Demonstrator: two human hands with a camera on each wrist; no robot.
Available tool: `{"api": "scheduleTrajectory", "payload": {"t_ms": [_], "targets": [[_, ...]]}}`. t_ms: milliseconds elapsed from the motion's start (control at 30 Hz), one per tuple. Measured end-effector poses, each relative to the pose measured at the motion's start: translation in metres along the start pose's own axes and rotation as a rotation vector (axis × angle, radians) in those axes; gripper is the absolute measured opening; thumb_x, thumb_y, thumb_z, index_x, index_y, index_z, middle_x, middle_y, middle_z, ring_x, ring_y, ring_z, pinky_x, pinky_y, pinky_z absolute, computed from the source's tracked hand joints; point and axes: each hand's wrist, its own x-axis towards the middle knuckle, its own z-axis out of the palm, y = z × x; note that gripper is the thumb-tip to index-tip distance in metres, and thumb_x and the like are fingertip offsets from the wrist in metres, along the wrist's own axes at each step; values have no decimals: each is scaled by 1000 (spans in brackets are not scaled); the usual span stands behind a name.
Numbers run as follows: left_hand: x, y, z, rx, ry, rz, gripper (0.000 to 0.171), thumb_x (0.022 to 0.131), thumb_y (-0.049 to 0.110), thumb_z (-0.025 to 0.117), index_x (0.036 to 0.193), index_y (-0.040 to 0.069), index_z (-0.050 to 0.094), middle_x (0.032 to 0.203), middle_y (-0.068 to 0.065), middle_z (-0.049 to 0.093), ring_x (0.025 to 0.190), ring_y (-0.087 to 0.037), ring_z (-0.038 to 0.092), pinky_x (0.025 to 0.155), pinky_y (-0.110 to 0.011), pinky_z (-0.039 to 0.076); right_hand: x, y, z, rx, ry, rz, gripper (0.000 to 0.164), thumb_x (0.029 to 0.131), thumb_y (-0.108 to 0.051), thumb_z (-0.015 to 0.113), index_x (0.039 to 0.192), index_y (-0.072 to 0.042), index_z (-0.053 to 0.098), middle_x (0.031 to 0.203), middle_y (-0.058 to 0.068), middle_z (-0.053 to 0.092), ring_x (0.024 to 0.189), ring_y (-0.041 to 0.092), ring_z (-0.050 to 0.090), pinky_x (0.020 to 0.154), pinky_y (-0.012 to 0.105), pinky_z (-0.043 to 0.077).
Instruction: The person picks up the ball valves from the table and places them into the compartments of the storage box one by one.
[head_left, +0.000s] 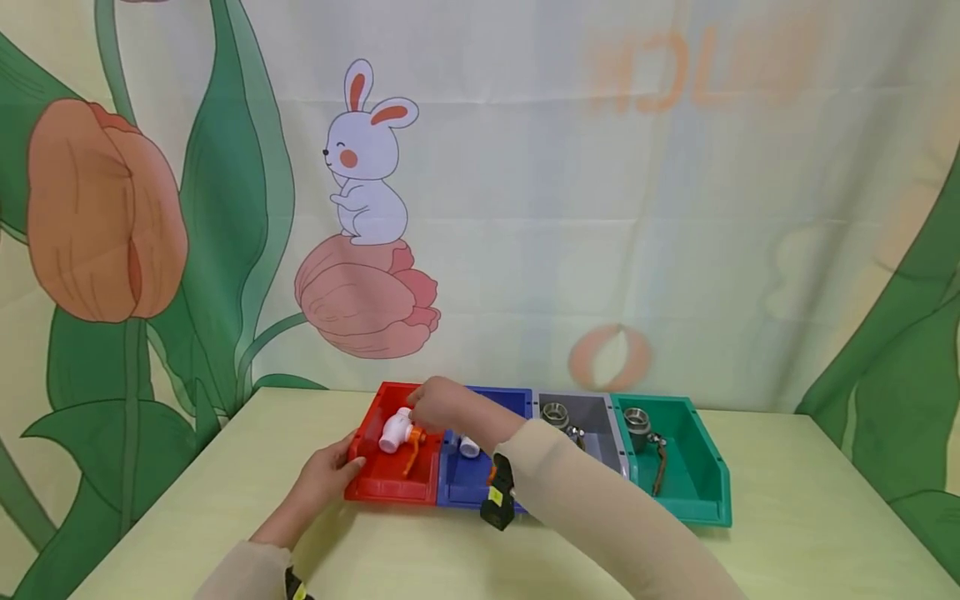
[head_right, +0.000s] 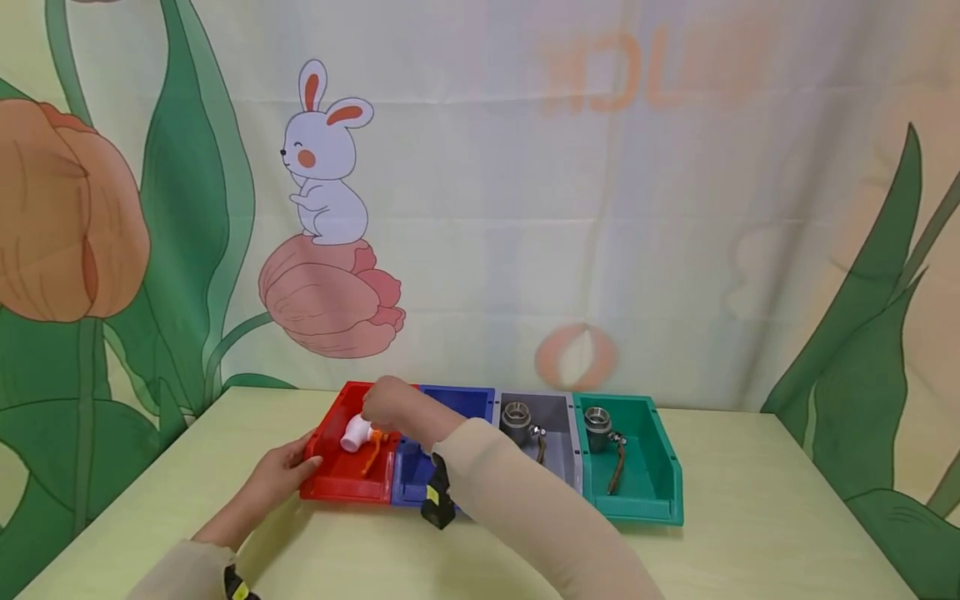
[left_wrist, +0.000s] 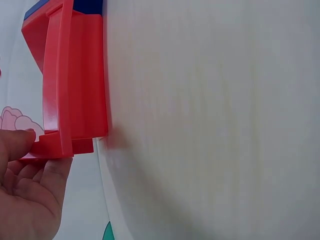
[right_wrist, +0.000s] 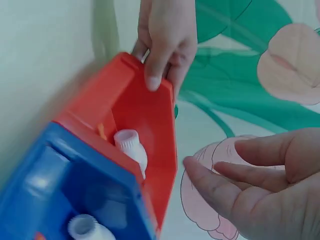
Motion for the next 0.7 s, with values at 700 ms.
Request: {"api": "scheduleTrajectory", "payload": {"t_ms": [700], "targets": [[1,0,2,-11,-15,-3,60,106,10,50,159,-4,24,158,-33,38,140,-50,45,108,-53,52,-102,73,24,713,106,-87,38,103,0,51,140,5,56,138,24,60,127,36,63,111,49,53]]}}
